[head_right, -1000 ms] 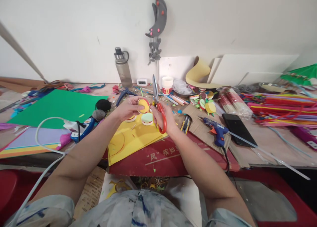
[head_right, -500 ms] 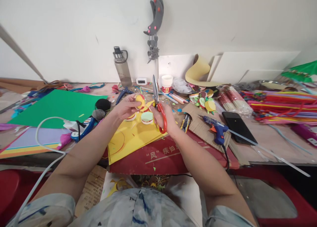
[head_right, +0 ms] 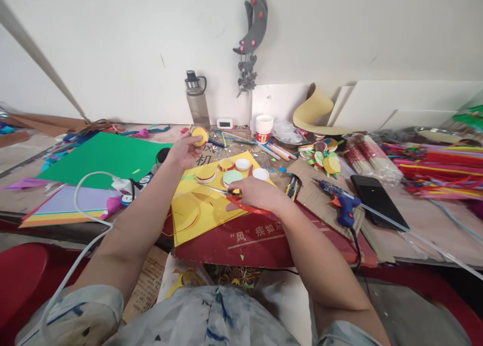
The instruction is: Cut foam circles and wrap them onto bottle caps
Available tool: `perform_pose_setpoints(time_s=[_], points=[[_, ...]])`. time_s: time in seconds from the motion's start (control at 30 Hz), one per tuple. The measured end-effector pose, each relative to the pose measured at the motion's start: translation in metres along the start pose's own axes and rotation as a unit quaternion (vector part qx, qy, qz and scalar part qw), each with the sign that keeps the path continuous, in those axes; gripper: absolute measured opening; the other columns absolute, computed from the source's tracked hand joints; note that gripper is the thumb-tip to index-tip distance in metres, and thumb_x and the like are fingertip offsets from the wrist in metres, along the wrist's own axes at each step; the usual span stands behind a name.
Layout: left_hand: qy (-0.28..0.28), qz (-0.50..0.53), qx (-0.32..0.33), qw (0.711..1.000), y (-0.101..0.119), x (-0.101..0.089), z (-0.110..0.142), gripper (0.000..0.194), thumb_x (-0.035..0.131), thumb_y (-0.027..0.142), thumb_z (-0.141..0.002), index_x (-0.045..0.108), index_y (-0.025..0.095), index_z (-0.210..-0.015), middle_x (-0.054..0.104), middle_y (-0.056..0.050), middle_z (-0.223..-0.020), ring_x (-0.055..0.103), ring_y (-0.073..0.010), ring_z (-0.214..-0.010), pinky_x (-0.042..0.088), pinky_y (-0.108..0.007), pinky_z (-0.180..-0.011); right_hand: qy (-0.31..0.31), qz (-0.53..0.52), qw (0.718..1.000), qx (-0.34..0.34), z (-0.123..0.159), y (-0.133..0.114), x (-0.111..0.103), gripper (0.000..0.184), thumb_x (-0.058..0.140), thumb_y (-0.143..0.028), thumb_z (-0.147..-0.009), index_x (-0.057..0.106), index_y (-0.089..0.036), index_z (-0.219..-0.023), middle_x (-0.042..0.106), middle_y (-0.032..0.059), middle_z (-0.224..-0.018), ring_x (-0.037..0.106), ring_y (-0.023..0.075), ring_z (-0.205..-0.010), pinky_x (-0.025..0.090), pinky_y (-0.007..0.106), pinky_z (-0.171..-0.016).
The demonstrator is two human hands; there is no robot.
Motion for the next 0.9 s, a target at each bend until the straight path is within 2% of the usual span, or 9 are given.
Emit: perform_pose_setpoints(time_s=[0.1,0.2,0.37,0.43,0.5,0.63,0.73,0.8,0.9], points=[[-0.034,0.018,-0.022,0.999,0.0,0.004,0.002,0.03,0.077,0.005,-0.062,0.063,0.017,-0.085,0.067,0.004,-0.069,0.057,-0.0039,-0.053,0.035,-0.013,-0.042,-0.026,0.078,0.996,0.019,0.0,-0.003,0.008,0.034,0.086,-0.039,-0.081,0.079,-0.023,-0.11,0.08,0.0101,-0.102,0.072,0.0266,-0.092,0.042,0.029,-0.071],[-0.053,0.035,-0.045,0.997,-0.001,0.009,0.004,0.029,0.079,0.003,-0.062,0.063,0.017,-0.082,0.064,0.005,-0.066,0.056,-0.0032,-0.052,0.034,-0.012,-0.042,-0.039,0.128,0.99,0.034,0.001,-0.007,0.014,0.033,0.076,-0.031,-0.088,0.077,-0.023,-0.12,0.079,0.013,-0.11,0.073,0.0283,-0.098,0.043,0.03,-0.071],[-0.085,-0.014,-0.02,0.996,-0.004,0.013,0.008,0.037,0.086,0.006,-0.057,0.069,0.017,-0.089,0.069,0.002,-0.073,0.063,-0.0067,-0.059,0.036,-0.013,-0.044,-0.074,0.107,0.991,-0.001,0.004,-0.011,0.016,0.051,0.077,-0.025,-0.086,0.072,-0.024,-0.137,0.077,0.0119,-0.126,0.071,0.0286,-0.113,0.049,0.03,-0.086],[-0.1,-0.052,-0.003,0.994,-0.007,0.014,0.009,0.042,0.088,0.009,-0.055,0.073,0.017,-0.093,0.072,0.001,-0.078,0.065,-0.0087,-0.062,0.04,-0.015,-0.046,-0.075,0.11,0.991,0.017,0.005,-0.01,0.015,0.057,0.08,-0.028,-0.085,0.07,-0.026,-0.142,0.077,0.0131,-0.127,0.072,0.0306,-0.115,0.05,0.033,-0.089],[-0.113,-0.092,0.01,0.989,-0.011,0.017,0.011,0.043,0.089,0.013,-0.053,0.074,0.017,-0.093,0.074,0.0,-0.081,0.064,-0.0095,-0.063,0.043,-0.017,-0.048,-0.07,0.117,0.99,0.026,0.008,-0.01,0.015,0.056,0.08,-0.033,-0.087,0.071,-0.028,-0.142,0.079,0.0134,-0.123,0.073,0.0311,-0.112,0.051,0.033,-0.088],[-0.118,-0.166,0.039,0.978,-0.018,0.024,0.015,0.047,0.088,0.013,-0.05,0.072,0.016,-0.095,0.07,0.002,-0.073,0.054,-0.0067,-0.055,0.035,-0.017,-0.046,-0.051,0.122,0.991,0.016,0.011,-0.015,0.017,0.038,0.073,-0.037,-0.094,0.078,-0.028,-0.13,0.081,0.0126,-0.111,0.074,0.0296,-0.103,0.051,0.033,-0.081],[-0.1,-0.199,0.058,0.973,-0.021,0.025,0.017,0.044,0.087,0.013,-0.05,0.07,0.016,-0.091,0.068,0.003,-0.068,0.047,-0.0056,-0.051,0.031,-0.018,-0.047,0.019,0.115,0.992,0.049,0.01,-0.016,0.011,0.027,0.071,-0.038,-0.095,0.083,-0.023,-0.114,0.08,0.0144,-0.102,0.074,0.03,-0.095,0.049,0.035,-0.077],[-0.087,-0.208,0.07,0.972,-0.022,0.025,0.017,0.037,0.086,0.015,-0.052,0.069,0.017,-0.085,0.067,0.003,-0.067,0.045,-0.0059,-0.051,0.029,-0.019,-0.047,0.117,0.071,0.988,0.072,0.01,-0.012,0.001,0.024,0.07,-0.037,-0.096,0.082,-0.022,-0.109,0.08,0.0137,-0.099,0.072,0.0279,-0.089,0.048,0.035,-0.077],[-0.055,-0.218,0.097,0.97,-0.023,0.021,0.013,0.027,0.082,0.016,-0.056,0.069,0.017,-0.08,0.065,0.003,-0.067,0.045,-0.0068,-0.053,0.03,-0.02,-0.049,0.27,-0.007,0.96,0.069,0.011,0.001,-0.016,0.02,0.064,-0.033,-0.099,0.079,-0.021,-0.1,0.079,0.0102,-0.094,0.069,0.0238,-0.082,0.047,0.035,-0.077]])
Point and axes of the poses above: each hand's wrist, its own z-axis away from the middle knuckle, its own x-axis out of the palm, y = z × x, the point moved 3 cm from there along -z, towards the middle knuckle
